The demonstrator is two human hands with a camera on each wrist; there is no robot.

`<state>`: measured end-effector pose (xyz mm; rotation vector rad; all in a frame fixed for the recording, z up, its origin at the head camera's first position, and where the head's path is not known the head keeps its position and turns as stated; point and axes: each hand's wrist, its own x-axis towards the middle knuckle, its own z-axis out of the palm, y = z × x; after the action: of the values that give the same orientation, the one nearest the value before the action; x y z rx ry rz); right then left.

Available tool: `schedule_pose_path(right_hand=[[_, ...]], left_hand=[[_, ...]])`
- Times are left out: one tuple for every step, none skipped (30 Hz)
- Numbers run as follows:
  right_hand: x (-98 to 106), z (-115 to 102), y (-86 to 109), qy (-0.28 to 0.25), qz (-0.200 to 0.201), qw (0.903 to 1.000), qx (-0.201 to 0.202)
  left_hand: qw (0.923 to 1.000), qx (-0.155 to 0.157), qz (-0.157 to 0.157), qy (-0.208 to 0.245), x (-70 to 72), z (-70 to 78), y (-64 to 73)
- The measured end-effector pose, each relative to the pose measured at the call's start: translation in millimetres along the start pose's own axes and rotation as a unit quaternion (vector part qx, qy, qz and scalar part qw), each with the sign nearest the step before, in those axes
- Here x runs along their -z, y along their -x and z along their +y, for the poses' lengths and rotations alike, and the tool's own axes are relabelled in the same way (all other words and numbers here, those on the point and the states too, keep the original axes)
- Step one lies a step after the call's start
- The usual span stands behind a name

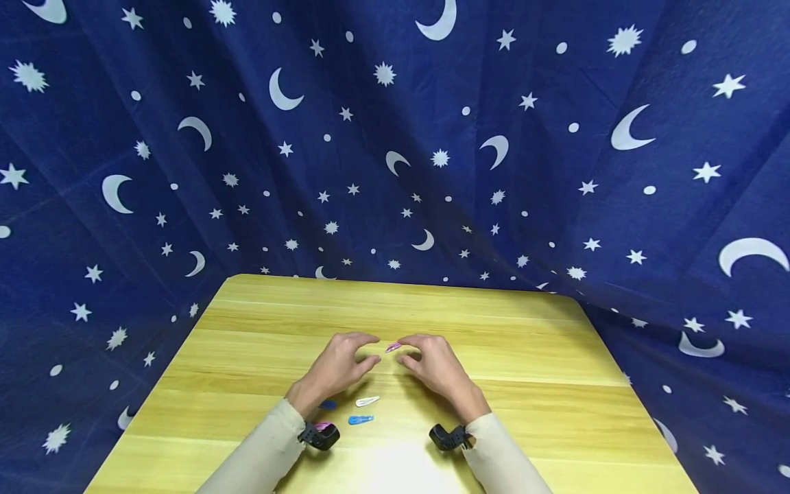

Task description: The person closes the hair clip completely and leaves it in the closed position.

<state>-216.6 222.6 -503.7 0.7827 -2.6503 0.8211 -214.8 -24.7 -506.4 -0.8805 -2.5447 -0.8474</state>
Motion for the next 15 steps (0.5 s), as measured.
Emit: schedule_pose_path(right_hand=[[-0.2, 1.0, -0.8, 0.001, 0.0, 1.0, -0.002], [0.0, 1.8, -1.7, 0.0, 0.0, 1.0, -0.003], [-0.2, 2.9, -2.6, 0.0, 0.0, 1.0, -0.004], [-0.7, 4.1, -3.4, 0.0, 0.002, 1.0, -0.004], [-1.2, 5.3, -4.3, 0.001, 0.002, 1.0, -0.005], [-1.7, 6.0, -5.0, 0.002, 0.002, 1.0, -0.007], [-2.1, 6.8, -5.8, 0.0, 0.001, 0.9999, -0.011], [-2.6, 7.6, -6.4, 0.001, 0.0, 0.9999, -0.014], [-3.2, 8.4, -7.0, 0.001, -0.001, 0.9999, -0.017], [-3.6, 9.1, -7.5, 0.0, -0.003, 0.9998, -0.02], [-4.2, 9.8, -8.1, 0.001, -0.004, 0.9997, -0.023], [-4.8, 10.7, -8.6, 0.003, -0.005, 0.9997, -0.024], [-5.4, 11.4, -9.1, 0.005, -0.005, 0.9997, -0.025], [-6.1, 12.3, -9.6, 0.008, -0.006, 0.9996, -0.026], [-6.7, 13.0, -10.2, 0.01, -0.006, 0.9996, -0.027]], left_hand=[[1.0, 0.001, 0.0, -0.001, -0.9, 0.1, -0.6], [1.0, 0.001, 0.0, -0.001, -1.6, 0.5, -1.4], [1.0, 0.002, 0.0, -0.002, -2.2, 0.8, -2.0], [1.0, 0.004, 0.0, -0.004, -2.7, 1.0, -2.6], [1.0, 0.006, -0.002, -0.004, -3.3, 1.1, -2.9], [1.0, 0.008, -0.003, -0.003, -3.9, 1.2, -3.3], [0.9999, 0.011, -0.005, -0.003, -4.4, 1.3, -3.6], [0.9999, 0.014, -0.007, -0.002, -5.2, 1.2, -4.0], [0.9998, 0.017, -0.01, 0.0, -5.8, 1.0, -4.3], [0.9997, 0.019, -0.013, 0.003, -6.7, 0.8, -4.7], [0.9996, 0.022, -0.016, 0.005, -7.7, 0.5, -5.3], [0.9995, 0.023, -0.018, 0.006, -8.6, 0.2, -6.0], [0.9995, 0.024, -0.02, 0.005, -9.5, 0.0, -6.9], [0.9995, 0.025, -0.022, 0.004, -10.5, -0.4, -7.8], [0.9994, 0.024, -0.023, 0.004, -11.5, -0.9, -8.8]])
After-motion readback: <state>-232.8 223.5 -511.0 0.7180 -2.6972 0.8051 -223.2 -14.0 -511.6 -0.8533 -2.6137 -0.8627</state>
